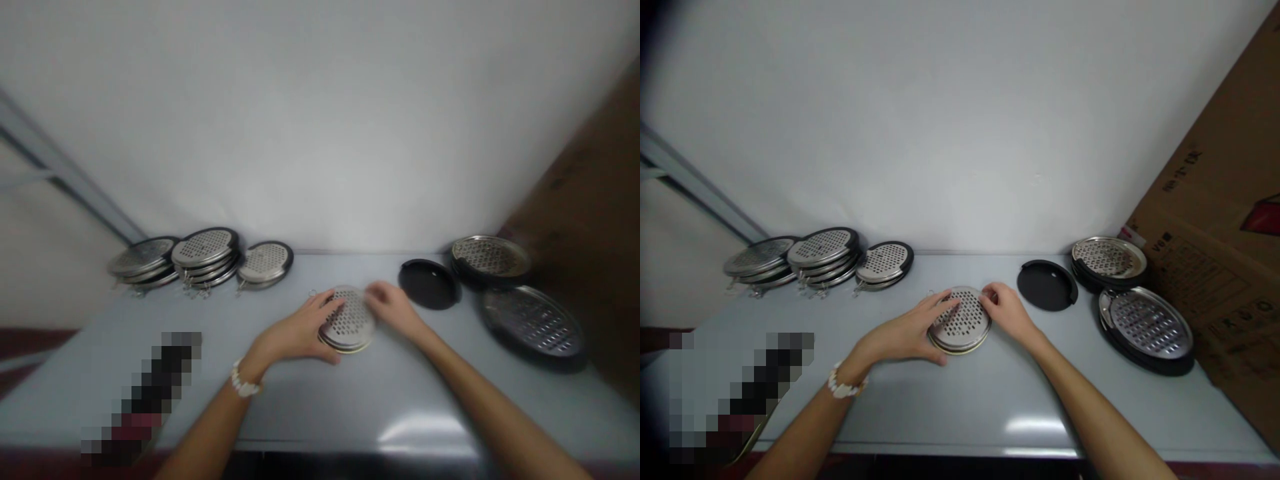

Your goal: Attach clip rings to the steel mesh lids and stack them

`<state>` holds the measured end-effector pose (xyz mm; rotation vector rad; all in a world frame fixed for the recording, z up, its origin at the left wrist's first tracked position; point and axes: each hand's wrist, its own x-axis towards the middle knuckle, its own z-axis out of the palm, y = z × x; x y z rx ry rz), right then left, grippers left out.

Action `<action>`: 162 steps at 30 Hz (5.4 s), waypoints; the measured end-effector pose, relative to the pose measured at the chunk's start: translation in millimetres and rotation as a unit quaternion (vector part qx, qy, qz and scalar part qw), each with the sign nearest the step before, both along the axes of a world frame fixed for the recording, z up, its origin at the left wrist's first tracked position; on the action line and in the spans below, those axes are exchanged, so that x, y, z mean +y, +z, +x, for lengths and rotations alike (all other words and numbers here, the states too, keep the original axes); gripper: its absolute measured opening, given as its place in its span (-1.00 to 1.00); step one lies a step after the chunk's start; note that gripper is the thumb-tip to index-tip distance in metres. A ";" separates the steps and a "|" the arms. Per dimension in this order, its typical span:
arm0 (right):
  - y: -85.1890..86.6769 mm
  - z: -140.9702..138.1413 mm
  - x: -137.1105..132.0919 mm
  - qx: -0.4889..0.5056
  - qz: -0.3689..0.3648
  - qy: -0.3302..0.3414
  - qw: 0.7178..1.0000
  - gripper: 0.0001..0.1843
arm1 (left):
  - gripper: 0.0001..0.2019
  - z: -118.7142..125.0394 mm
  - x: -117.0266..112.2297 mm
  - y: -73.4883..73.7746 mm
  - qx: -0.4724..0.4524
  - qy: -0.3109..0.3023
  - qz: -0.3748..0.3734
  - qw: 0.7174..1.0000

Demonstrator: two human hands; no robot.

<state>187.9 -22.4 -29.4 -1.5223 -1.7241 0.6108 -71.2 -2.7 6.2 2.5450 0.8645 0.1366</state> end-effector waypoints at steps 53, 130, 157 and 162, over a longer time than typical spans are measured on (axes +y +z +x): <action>2.3 71.3 10.2 -0.312 0.095 -0.357 0.875 -0.62 | 0.07 32.4 -3.9 -44.3 0.021 0.065 0.145 0.987; -2.8 43.9 11.1 0.297 -0.053 -0.055 0.952 -0.54 | -0.44 36.2 0.0 -20.0 -0.033 0.061 0.135 0.988; -5.9 26.3 8.0 0.316 -0.038 -0.148 0.936 -0.53 | -0.82 -19.8 32.3 7.5 0.010 0.207 0.029 0.978; -19.1 28.6 12.8 0.323 -0.021 -0.150 0.934 -0.51 | -0.80 -28.5 34.1 6.8 0.055 0.209 0.000 0.976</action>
